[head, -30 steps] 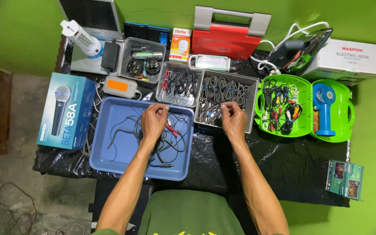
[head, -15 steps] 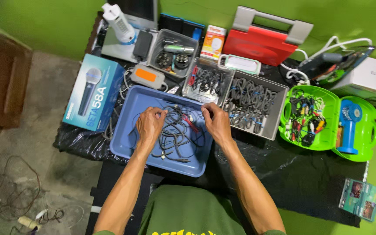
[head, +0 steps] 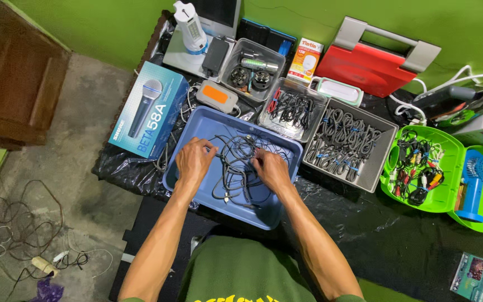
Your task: The person organizes tangled audio cables on a table, picking them up, untangling them, and placing them into a clear plastic container. The workspace includes various electronics and boxes.
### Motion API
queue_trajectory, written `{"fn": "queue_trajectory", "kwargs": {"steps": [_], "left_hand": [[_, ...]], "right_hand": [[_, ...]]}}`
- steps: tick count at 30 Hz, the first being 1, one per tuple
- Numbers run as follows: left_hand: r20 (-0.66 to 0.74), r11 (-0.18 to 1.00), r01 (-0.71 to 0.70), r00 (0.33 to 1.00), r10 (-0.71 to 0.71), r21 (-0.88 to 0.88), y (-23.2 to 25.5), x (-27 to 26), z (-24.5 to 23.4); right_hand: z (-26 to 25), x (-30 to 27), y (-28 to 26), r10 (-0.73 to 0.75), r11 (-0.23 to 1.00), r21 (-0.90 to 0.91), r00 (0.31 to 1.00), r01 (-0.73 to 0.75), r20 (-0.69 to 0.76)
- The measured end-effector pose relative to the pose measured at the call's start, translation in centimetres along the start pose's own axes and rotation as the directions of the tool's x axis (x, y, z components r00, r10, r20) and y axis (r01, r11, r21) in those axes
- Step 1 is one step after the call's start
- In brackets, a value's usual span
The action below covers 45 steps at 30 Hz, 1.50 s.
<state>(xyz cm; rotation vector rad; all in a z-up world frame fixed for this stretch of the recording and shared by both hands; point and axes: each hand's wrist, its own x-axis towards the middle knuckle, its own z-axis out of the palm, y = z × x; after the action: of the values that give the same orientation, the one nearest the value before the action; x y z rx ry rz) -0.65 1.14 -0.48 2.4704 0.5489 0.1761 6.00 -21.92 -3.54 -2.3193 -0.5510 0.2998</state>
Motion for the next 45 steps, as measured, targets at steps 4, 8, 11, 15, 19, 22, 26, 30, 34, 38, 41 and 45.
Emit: {"fn": "queue_trajectory", "kwargs": {"steps": [4, 8, 11, 15, 19, 22, 26, 30, 34, 38, 41, 45], "left_hand": [[0.089, 0.999, 0.015, 0.996, -0.018, 0.033, -1.0, -0.2, 1.5], [0.097, 0.999, 0.000, 0.995, -0.005, 0.052, -1.5, -0.2, 3.3], [0.091, 0.999, 0.001, 0.996, -0.006, 0.053, -1.7, 0.0, 4.5], [0.093, 0.997, 0.001, 0.996, -0.009, 0.083, -2.0, 0.4, 7.0], [0.160, 1.000, 0.022, 0.987, -0.025, 0.019, -2.6, 1.2, 8.6], [0.173, 0.978, 0.113, 0.981, -0.083, -0.174, -2.0, 1.2, 9.0], [0.138, 0.912, 0.107, 0.989, -0.056, -0.395, -0.1, 1.7, 8.1], [0.128, 0.793, 0.103, 0.991, -0.031, -0.600, 2.6, 2.4, 6.7], [0.110, 0.738, 0.046, 0.993, 0.039, -0.674, 5.0, 2.6, 4.4], [0.092, 0.700, -0.018, 0.989, 0.120, -0.714, 7.0, 3.1, 2.8], [0.144, 0.702, -0.026, 0.973, 0.183, -0.711, 7.9, 2.9, 2.0], [0.258, 0.744, 0.025, 0.945, 0.200, -0.668, 8.9, 2.7, 1.6]], "right_hand": [[1.9, 0.1, 0.6, 0.128, 0.984, -0.144, 0.982, -0.108, 0.139], [3.3, -0.4, 1.4, 0.100, 0.991, -0.099, 0.987, -0.088, 0.126], [3.8, -0.4, 1.9, 0.068, 0.996, -0.067, 0.990, -0.060, 0.122], [3.8, -0.8, 2.3, 0.054, 0.997, -0.053, 0.994, -0.049, 0.093], [3.0, -1.3, 2.3, 0.101, 0.995, -0.006, 0.993, -0.101, 0.060], [2.1, -2.0, 2.4, 0.098, 0.994, 0.041, 0.995, -0.098, 0.013], [0.5, -2.2, 2.3, 0.182, 0.975, 0.134, 0.983, -0.177, -0.026], [-0.6, -2.4, 2.4, 0.318, 0.930, 0.206, 0.947, -0.303, -0.045], [-1.8, -3.0, 2.6, 0.345, 0.896, 0.324, 0.935, -0.302, -0.080], [-2.8, -3.2, 2.4, 0.390, 0.871, 0.372, 0.912, -0.321, -0.127], [-3.2, -3.4, 1.8, 0.390, 0.856, 0.439, 0.898, -0.272, -0.205], [-3.7, -3.1, 1.7, 0.324, 0.765, 0.635, 0.915, -0.106, -0.239]]}}
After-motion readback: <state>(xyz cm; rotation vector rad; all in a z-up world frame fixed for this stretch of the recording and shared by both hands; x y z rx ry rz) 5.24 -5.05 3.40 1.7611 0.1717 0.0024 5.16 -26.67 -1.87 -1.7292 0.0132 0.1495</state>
